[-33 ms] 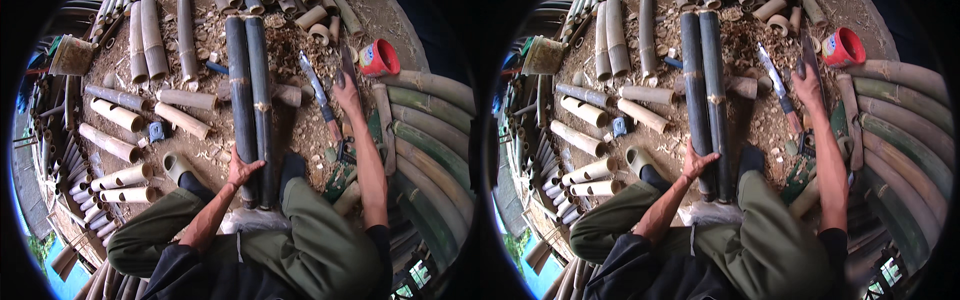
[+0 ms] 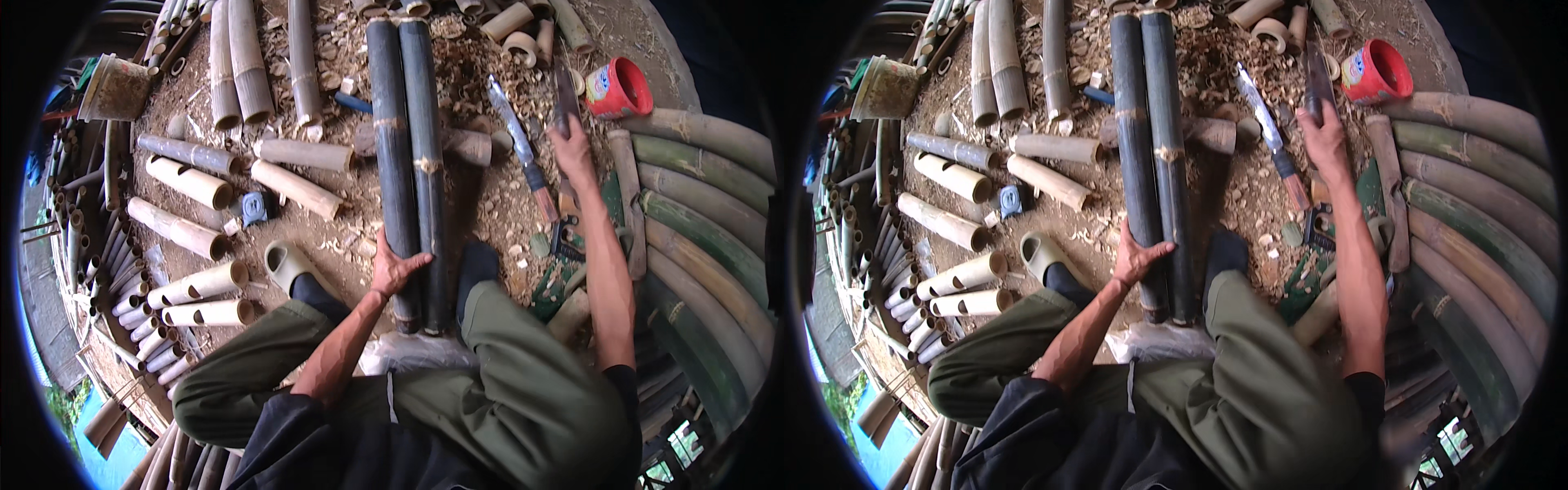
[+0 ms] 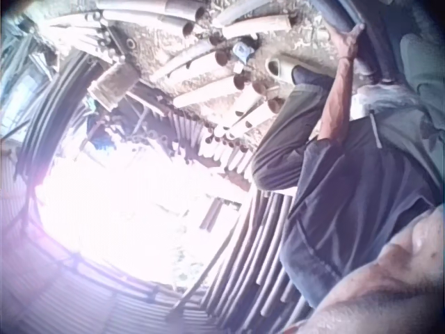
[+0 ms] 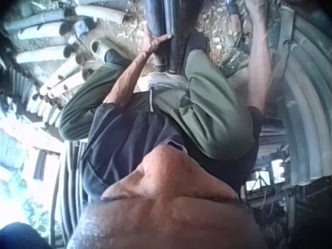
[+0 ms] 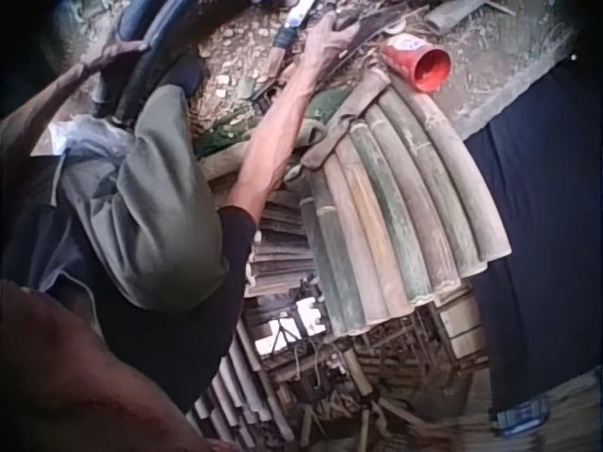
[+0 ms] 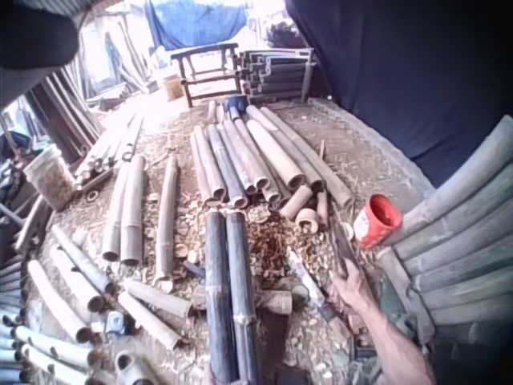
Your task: The person carves and shapes a hole in a bamboo stalk using a curved knife and a smaller blade, frequently checking the fit by inserting a shorter bamboo piece into the opening.
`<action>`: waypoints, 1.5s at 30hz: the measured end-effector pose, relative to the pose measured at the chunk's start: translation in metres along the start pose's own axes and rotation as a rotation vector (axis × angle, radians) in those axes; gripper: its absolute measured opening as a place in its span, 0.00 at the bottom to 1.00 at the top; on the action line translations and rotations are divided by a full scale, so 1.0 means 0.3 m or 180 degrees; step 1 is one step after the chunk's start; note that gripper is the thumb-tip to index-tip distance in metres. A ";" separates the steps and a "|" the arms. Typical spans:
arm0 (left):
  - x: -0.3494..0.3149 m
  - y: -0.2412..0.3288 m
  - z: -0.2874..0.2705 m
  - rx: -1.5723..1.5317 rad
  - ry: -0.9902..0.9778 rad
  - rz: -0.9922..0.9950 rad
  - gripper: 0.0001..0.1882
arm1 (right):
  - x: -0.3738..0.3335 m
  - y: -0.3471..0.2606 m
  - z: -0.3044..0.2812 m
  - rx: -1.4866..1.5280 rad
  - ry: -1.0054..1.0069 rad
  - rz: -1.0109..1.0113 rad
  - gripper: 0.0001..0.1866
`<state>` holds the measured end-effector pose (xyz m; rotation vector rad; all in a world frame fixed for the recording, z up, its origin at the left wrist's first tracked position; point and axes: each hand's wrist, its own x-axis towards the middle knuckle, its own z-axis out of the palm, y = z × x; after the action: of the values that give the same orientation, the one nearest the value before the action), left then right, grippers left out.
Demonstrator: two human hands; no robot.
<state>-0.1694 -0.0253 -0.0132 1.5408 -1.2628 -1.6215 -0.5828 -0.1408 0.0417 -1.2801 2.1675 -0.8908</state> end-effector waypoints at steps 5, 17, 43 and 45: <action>-0.012 0.017 0.016 -0.0314 -0.0153 0.0066 0.58 | -0.367 -0.185 -0.216 0.2062 -0.0305 0.0315 0.11; 0.021 -0.056 0.010 0.0300 -0.0031 0.0034 0.63 | -0.730 -0.173 -0.333 0.1779 -0.0648 0.0566 0.12; 0.005 -0.067 0.039 0.0302 0.0236 0.0319 0.61 | -0.736 -0.126 -0.302 0.1694 -0.0569 0.0594 0.14; 0.025 -0.088 0.031 0.0297 0.0266 0.0288 0.62 | -0.730 -0.140 -0.298 0.1645 -0.0533 0.0578 0.13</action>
<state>-0.1744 -0.0192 -0.0409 1.5668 -1.3593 -1.4453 -0.5184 0.0649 0.1478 -0.8548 1.7332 -1.1265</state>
